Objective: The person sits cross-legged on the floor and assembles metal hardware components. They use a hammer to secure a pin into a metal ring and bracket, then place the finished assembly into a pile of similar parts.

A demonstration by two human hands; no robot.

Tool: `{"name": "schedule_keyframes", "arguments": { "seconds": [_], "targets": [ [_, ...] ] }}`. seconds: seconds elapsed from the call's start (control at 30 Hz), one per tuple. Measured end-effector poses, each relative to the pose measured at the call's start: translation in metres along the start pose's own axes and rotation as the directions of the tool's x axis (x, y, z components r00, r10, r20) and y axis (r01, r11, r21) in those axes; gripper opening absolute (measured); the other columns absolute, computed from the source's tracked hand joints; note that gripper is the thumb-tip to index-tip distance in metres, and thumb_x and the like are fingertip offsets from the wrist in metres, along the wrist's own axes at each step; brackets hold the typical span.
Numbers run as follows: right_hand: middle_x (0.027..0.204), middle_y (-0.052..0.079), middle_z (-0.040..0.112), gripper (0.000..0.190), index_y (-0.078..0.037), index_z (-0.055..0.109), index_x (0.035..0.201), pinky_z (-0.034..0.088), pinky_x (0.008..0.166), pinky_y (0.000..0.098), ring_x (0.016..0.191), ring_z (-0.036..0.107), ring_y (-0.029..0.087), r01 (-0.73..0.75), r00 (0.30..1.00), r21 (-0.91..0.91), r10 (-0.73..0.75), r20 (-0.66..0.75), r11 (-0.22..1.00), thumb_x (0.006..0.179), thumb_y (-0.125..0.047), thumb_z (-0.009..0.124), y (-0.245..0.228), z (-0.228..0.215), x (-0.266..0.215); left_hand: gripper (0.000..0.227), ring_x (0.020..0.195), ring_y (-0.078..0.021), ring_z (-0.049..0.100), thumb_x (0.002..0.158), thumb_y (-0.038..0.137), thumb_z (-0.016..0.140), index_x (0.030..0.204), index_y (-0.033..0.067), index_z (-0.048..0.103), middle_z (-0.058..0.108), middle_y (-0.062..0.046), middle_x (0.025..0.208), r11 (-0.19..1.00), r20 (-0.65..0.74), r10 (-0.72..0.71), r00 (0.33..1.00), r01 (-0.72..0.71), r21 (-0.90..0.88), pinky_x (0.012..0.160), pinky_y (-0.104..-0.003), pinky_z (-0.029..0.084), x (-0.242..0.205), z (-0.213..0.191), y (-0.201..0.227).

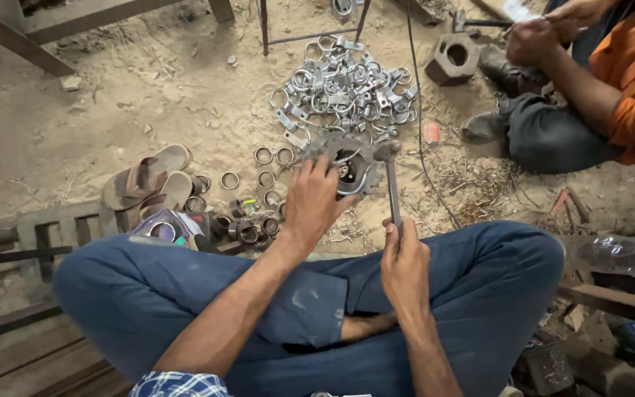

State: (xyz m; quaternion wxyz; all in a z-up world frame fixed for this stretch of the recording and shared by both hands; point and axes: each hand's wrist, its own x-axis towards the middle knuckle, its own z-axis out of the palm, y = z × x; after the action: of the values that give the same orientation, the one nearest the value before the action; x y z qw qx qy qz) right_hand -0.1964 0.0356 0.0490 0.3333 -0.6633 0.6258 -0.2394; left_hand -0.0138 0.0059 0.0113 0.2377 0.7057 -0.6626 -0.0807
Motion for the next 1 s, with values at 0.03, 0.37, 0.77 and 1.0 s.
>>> {"name": "schedule_keyframes", "arguments": {
  "seconds": [0.03, 0.37, 0.77, 1.0],
  "targets": [
    [0.056, 0.019, 0.056, 0.020, 0.000, 0.063, 0.106, 0.037, 0.046, 0.0455, 0.045, 0.060, 0.033, -0.018, 1.000, 0.018, 0.019, -0.006, 1.000, 0.106, -0.016, 0.051, -0.001, -0.001, -0.001, 0.057, 0.105, -0.0332, 0.062, 0.070, 0.040, 0.087, 0.105, -0.0033, 0.072, 0.064, -0.016, 0.117, 1.000, -0.021, 0.016, 1.000, -0.016, 0.004, 0.086, -0.045, 0.052, 0.000, 0.002, 0.001],
    [0.057, 0.017, 0.056, 0.020, -0.001, 0.063, 0.105, 0.037, 0.045, 0.0442, 0.046, 0.058, 0.031, 0.048, 0.996, 0.060, -0.043, -0.083, 0.997, 0.106, -0.017, 0.051, 0.005, 0.000, -0.003, 0.023, 0.088, -0.0435, 0.070, 0.098, 0.009, 0.060, 0.115, -0.0057, 0.064, 0.071, -0.026, 0.102, 0.941, -0.008, -0.127, 0.992, 0.118, -0.319, 0.077, -0.050, 0.056, 0.001, 0.010, -0.015],
    [0.075, 0.024, 0.069, 0.020, -0.003, 0.064, 0.108, 0.047, 0.055, 0.0488, 0.073, 0.070, 0.043, 0.016, 0.999, 0.055, -0.014, -0.035, 0.998, 0.104, -0.019, 0.052, 0.006, 0.001, -0.003, 0.054, 0.105, -0.0420, 0.062, 0.082, 0.031, 0.082, 0.121, -0.0022, 0.063, 0.064, -0.023, 0.116, 0.988, 0.082, -0.106, 0.991, 0.114, -0.102, 0.086, -0.050, 0.052, 0.006, -0.008, -0.005],
    [0.080, 0.023, 0.071, 0.020, -0.003, 0.063, 0.107, 0.048, 0.058, 0.0507, 0.078, 0.069, 0.045, 0.028, 0.999, 0.051, -0.027, -0.028, 0.998, 0.104, -0.019, 0.051, 0.000, -0.002, -0.001, 0.070, 0.107, -0.0385, 0.062, 0.072, 0.035, 0.089, 0.126, 0.0009, 0.061, 0.062, -0.018, 0.119, 0.993, 0.146, -0.101, 0.984, 0.109, -0.046, 0.085, -0.049, 0.053, 0.010, -0.019, -0.001]
  ]
}}
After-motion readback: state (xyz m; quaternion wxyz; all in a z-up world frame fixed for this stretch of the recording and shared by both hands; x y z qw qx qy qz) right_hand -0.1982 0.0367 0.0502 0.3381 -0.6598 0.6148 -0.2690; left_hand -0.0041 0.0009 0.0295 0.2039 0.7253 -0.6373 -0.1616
